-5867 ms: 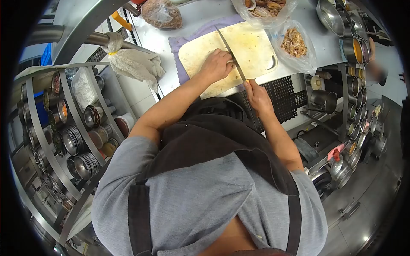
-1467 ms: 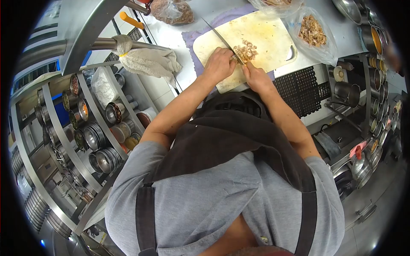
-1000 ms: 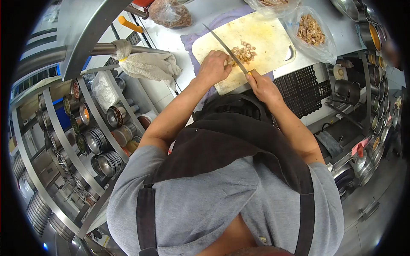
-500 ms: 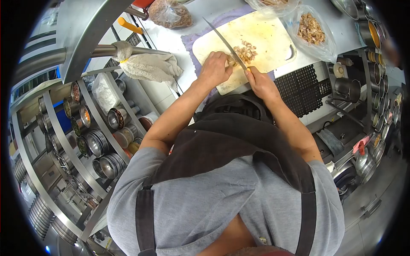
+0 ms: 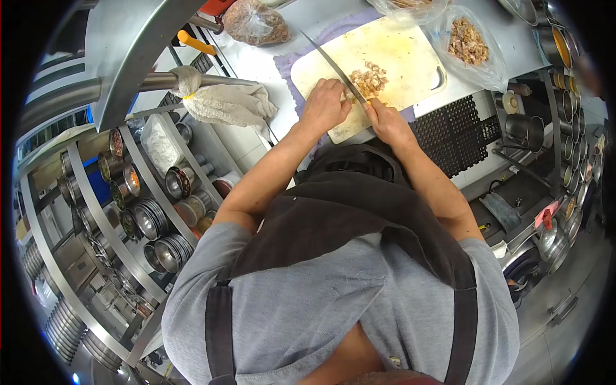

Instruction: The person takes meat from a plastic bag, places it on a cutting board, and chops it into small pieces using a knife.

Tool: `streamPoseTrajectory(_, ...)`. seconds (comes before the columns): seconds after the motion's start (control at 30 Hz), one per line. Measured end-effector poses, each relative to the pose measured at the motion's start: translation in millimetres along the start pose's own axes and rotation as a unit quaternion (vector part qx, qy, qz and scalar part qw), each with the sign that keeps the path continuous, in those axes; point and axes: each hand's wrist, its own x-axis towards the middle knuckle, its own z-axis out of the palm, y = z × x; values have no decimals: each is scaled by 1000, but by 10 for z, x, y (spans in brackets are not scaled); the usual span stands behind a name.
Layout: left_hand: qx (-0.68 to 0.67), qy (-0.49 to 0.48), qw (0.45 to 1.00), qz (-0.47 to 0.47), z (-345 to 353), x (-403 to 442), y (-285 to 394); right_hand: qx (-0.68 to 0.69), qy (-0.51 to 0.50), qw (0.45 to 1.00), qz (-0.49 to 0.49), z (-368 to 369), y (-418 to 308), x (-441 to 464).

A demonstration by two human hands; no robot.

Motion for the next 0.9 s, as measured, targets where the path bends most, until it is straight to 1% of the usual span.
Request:
streamPoseTrajectory(0.13,-12,13,1000,-8,-38,-58,2,5,-13,1000,14,-146,-118,-109)
streamPoseTrajectory(0.2,-14,20,1000,-9,-38,-62,-4,3,-26,1000,-8,-172,-138,-136)
streamPoseTrajectory(0.23,-15,20,1000,-10,-36,-57,-1,3,-27,1000,-7,-157,-127,-135)
streamPoseTrajectory(0.3,15,-13,1000,-18,-23,-30,5,-6,-40,999,-6,-89,-77,-109)
streamPoseTrajectory(0.4,31,-13,999,-17,7,-43,3,-18,-36,999,-14,86,-14,-3)
streamPoseTrajectory(0.53,34,-2,999,1,-6,-35,10,-13,-23,1000,-11,101,8,9)
streamPoseTrajectory(0.63,45,17,999,13,2,-73,24,17,-21,1000,11,59,21,-34)
streamPoseTrajectory(0.73,55,23,998,7,-17,-138,19,8,-21,1000,17,-51,-78,-70)
streamPoseTrajectory(0.83,37,32,999,-3,-15,-188,10,-8,-42,999,23,-155,-171,-101)
streamPoseTrajectory(0.9,28,37,999,-20,-27,-206,43,-19,-58,998,5,-166,-190,-98)
